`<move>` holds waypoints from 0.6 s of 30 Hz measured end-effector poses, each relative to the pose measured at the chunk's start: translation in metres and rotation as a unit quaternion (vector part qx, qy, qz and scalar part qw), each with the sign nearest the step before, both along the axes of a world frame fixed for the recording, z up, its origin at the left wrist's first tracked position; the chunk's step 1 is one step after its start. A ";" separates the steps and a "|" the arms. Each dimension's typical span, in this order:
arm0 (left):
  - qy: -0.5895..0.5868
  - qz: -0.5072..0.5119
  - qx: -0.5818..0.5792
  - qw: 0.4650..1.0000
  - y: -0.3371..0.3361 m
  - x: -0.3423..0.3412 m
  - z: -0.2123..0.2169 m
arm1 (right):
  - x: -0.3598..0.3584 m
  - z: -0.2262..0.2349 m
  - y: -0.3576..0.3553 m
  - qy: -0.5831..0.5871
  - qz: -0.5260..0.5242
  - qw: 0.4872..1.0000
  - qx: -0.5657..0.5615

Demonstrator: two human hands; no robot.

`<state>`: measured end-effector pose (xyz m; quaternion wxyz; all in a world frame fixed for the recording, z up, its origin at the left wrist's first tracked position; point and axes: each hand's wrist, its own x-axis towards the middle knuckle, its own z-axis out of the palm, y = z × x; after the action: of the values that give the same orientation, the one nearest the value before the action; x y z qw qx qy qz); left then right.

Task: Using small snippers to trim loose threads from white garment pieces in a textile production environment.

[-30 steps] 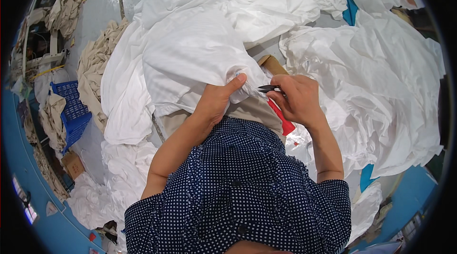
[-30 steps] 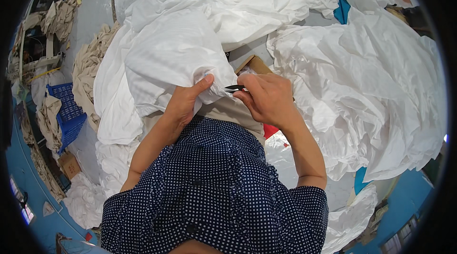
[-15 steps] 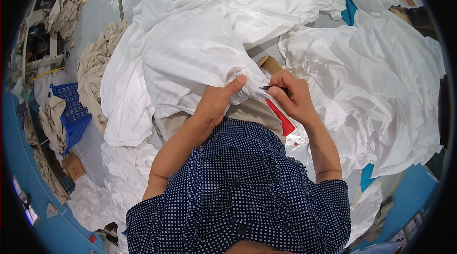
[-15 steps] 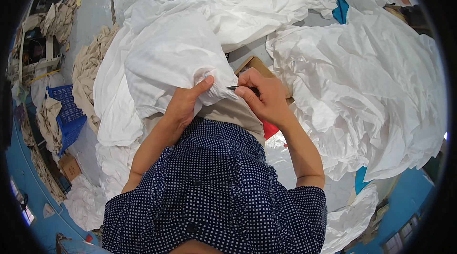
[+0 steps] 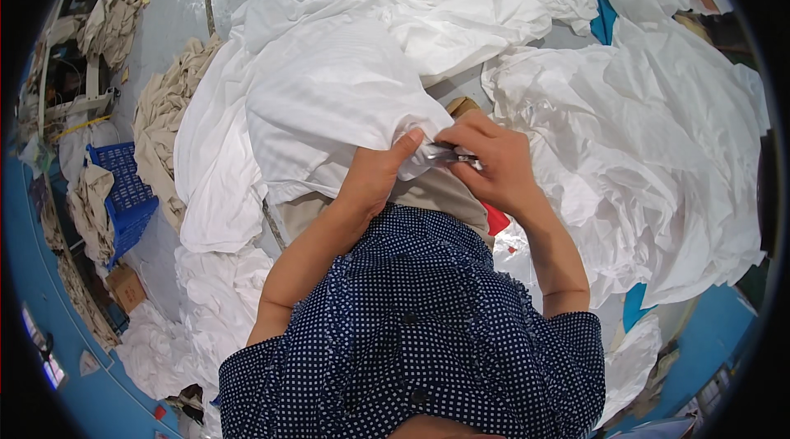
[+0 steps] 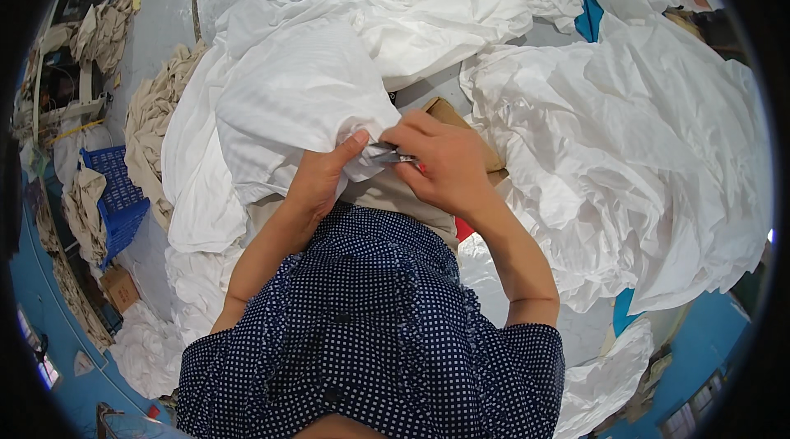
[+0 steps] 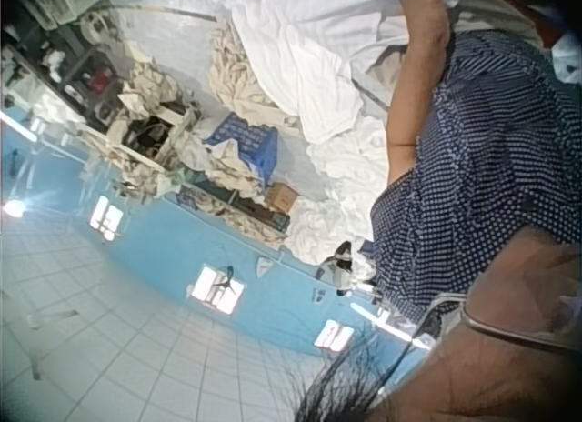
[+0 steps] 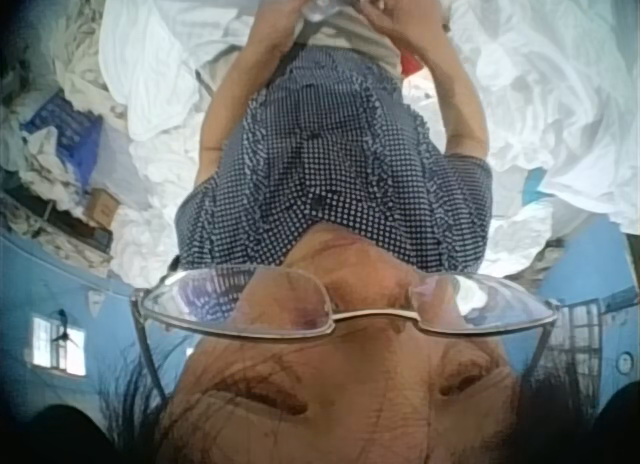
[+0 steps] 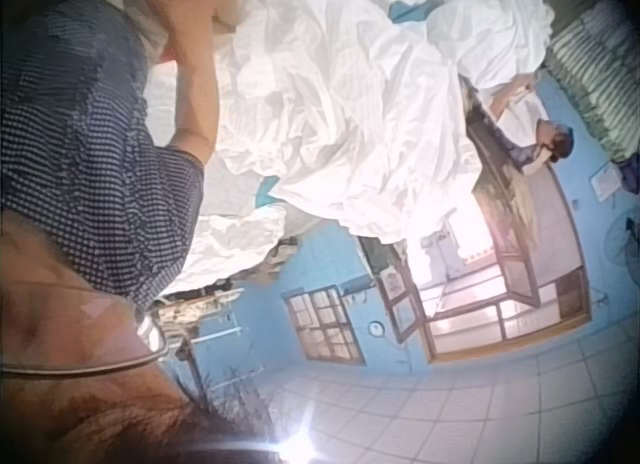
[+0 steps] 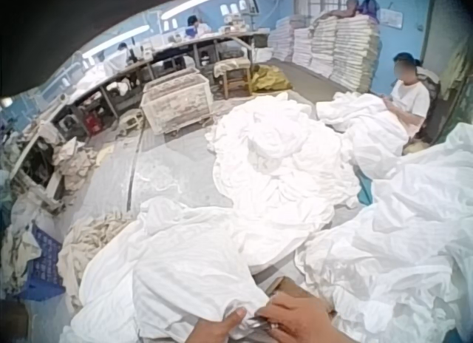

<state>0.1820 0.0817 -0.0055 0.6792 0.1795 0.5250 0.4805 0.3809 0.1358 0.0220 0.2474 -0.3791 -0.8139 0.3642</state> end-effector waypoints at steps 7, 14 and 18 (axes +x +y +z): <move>0.022 0.029 -0.021 0.999 -0.001 0.001 0.004 | 0.051 -0.067 0.025 -0.055 -0.285 0.951 -0.108; -0.023 -0.005 -0.022 0.999 0.004 -0.005 0.005 | 0.000 -0.021 -0.009 0.164 -0.184 0.950 -0.190; -0.155 0.016 -0.085 0.984 0.003 -0.044 0.001 | 0.021 -0.026 0.013 0.174 -0.271 0.914 -0.247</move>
<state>0.1385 0.0848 -0.0049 0.7570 0.0359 0.4557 0.4670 0.4015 0.1487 -0.0043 0.3728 -0.5649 -0.5084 0.5323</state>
